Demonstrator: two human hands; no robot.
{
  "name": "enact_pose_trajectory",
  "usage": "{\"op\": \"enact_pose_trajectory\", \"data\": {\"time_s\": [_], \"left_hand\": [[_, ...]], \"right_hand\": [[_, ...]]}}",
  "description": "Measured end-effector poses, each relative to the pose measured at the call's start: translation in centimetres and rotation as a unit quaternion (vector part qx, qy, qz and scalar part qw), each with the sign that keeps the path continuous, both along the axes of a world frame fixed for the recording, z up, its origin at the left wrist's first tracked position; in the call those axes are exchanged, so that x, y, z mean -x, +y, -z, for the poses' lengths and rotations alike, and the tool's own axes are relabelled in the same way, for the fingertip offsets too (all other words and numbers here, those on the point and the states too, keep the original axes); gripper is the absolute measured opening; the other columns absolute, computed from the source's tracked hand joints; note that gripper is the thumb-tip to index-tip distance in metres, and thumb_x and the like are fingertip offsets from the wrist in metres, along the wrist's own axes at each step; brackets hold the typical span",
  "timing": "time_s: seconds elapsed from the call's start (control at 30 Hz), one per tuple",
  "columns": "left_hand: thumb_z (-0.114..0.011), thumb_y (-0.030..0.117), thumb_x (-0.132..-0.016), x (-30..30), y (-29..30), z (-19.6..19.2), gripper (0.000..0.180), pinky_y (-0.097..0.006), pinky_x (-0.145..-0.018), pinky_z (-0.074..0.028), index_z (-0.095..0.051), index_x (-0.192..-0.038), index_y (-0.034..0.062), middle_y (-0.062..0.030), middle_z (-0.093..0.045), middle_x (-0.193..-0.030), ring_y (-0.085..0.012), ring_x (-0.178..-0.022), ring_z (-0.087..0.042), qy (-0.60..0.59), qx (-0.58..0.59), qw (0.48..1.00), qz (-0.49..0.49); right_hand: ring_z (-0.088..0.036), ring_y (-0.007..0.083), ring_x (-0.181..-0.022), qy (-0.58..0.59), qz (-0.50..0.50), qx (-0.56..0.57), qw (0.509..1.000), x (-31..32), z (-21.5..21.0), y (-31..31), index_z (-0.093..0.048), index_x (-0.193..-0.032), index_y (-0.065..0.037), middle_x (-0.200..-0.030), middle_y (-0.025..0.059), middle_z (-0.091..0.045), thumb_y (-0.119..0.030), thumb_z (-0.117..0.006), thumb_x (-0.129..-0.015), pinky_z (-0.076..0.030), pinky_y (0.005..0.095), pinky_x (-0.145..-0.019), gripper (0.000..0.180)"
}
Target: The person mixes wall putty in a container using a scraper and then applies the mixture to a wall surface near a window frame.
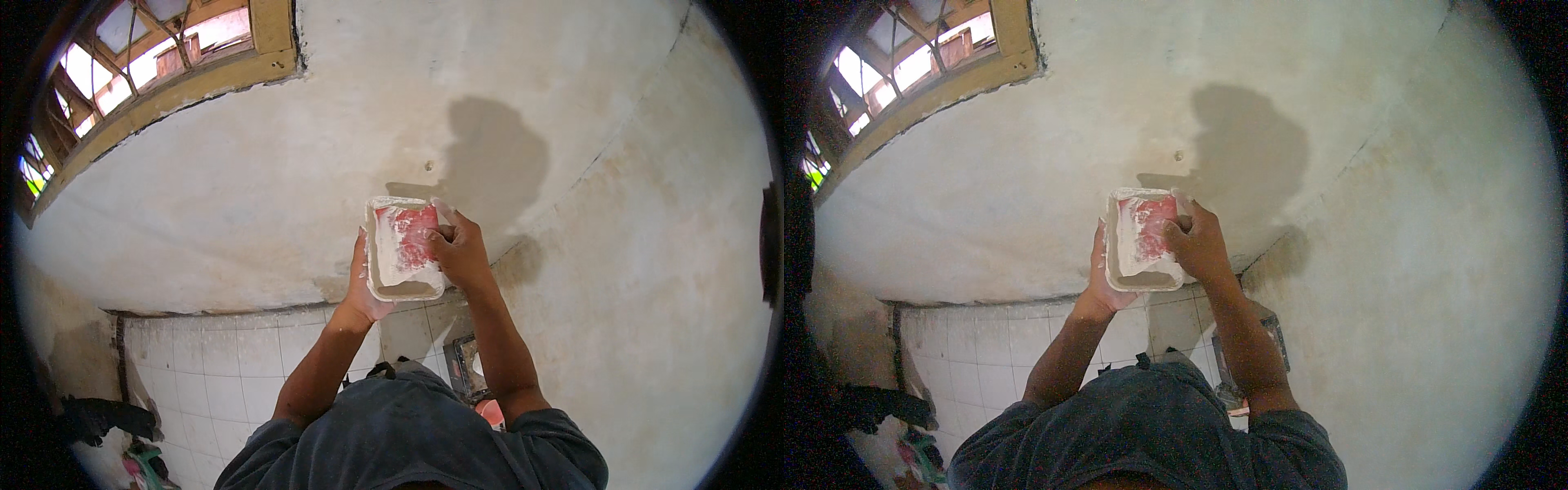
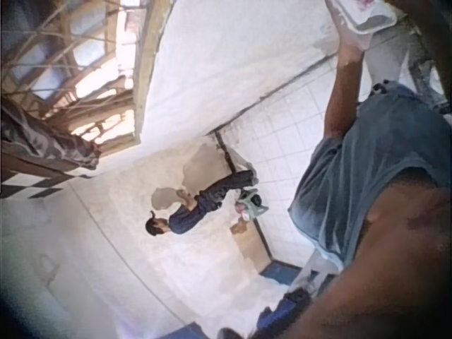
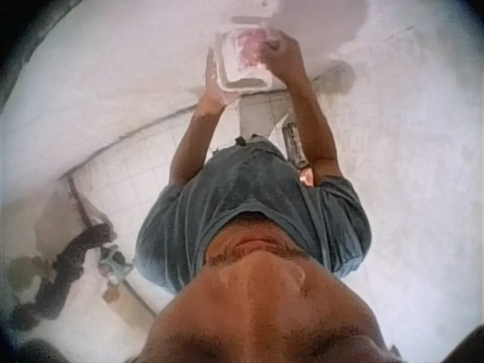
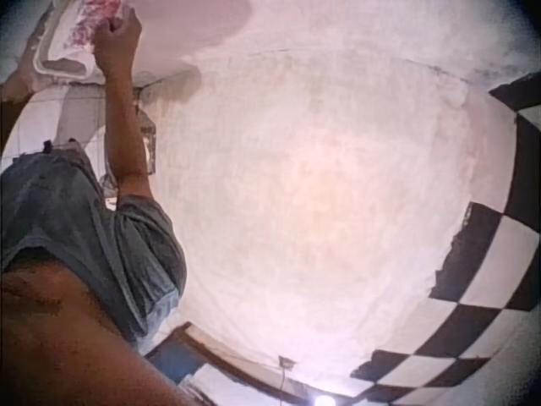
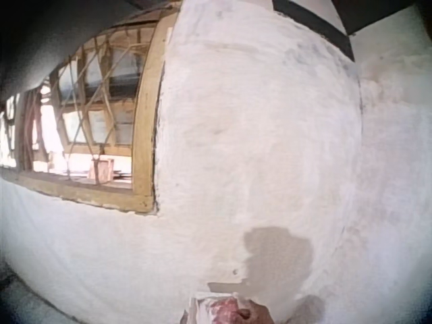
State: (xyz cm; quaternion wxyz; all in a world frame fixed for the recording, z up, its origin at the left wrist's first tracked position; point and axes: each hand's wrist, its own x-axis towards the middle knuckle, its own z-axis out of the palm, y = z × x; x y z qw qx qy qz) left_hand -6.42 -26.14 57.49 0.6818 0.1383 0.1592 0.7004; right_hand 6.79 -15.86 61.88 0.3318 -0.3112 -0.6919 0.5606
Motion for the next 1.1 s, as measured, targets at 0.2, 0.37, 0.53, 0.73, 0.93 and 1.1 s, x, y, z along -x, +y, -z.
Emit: {"op": "enact_pose_trajectory", "data": {"time_s": [0.2,0.37,0.53,0.73,0.93,1.1], "left_hand": [[-0.028,0.074,-0.092,-0.3,0.0,-1.1,0.079,-0.052,-0.103,-0.044,-0.039,-0.147,0.0182,-0.0095,-0.052,-0.141,-0.0304,-0.126,-0.053,-0.037,0.002,0.999,0.022],[-0.029,0.074,-0.091,-0.6,1.1,-2.4,0.081,-0.054,-0.103,-0.044,-0.036,-0.149,0.0184,-0.011,-0.047,-0.145,-0.0332,-0.127,-0.052,-0.015,-0.026,0.999,0.016],[-0.028,0.076,-0.09,0.0,2.9,-4.2,0.084,-0.055,-0.102,-0.045,-0.034,-0.15,0.018,-0.0134,-0.044,-0.146,-0.0369,-0.127,-0.051,0.014,-0.062,0.998,0.005],[-0.029,0.079,-0.087,-0.5,2.0,-5.8,0.087,-0.06,-0.1,-0.045,-0.035,-0.149,0.019,-0.013,-0.046,-0.145,-0.0374,-0.127,-0.052,0.05,-0.074,0.996,0.004],[-0.03,0.079,-0.087,0.9,2.5,-5.3,0.083,-0.061,-0.098,-0.046,-0.036,-0.149,0.023,-0.0097,-0.048,-0.144,-0.0367,-0.125,-0.053,0.053,-0.082,0.995,-0.028],[-0.028,0.077,-0.089,1.5,0.0,-3.3,0.08,-0.061,-0.094,-0.049,-0.038,-0.147,0.024,-0.0081,-0.051,-0.141,-0.0363,-0.122,-0.056,0.05,-0.027,0.995,-0.082]], "right_hand": [[-0.057,0.0091,-0.061,0.08,0.061,0.079,0.992,-1.6,-0.8,-0.2,-0.048,-0.135,0.006,-0.08,0.0086,-0.068,-0.008,-0.064,-0.088,-0.045,0.0234,-0.05,0.052],[-0.056,0.0095,-0.06,0.125,0.075,0.066,0.987,-3.1,-1.2,0.5,-0.057,-0.127,0.005,-0.082,0.0082,-0.067,-0.009,-0.065,-0.09,-0.046,0.0234,-0.049,0.04],[-0.057,0.0081,-0.068,0.238,0.113,-0.02,0.964,-2.2,-2.2,0.5,-0.061,-0.118,0.009,-0.092,0.0093,-0.068,-0.016,-0.068,-0.092,-0.045,0.0216,-0.055,0.037],[-0.065,0.012,-0.077,0.265,0.208,-0.186,0.923,-0.7,-4.9,-0.2,-0.06,-0.117,0.011,-0.089,0.0114,-0.067,-0.012,-0.067,-0.091,-0.056,0.0276,-0.066,0.035],[-0.071,0.0192,-0.074,0.192,0.331,-0.289,0.878,2.0,-8.1,3.1,-0.061,-0.116,0.007,-0.085,0.0148,-0.071,-0.024,-0.074,-0.085,-0.056,0.0308,-0.066,0.045],[-0.072,0.0291,-0.075,0.189,0.369,-0.315,0.854,4.1,-9.5,3.8,-0.061,-0.117,0.006,-0.085,0.0199,-0.071,-0.03,-0.074,-0.085,-0.056,0.0354,-0.064,0.05]]}}
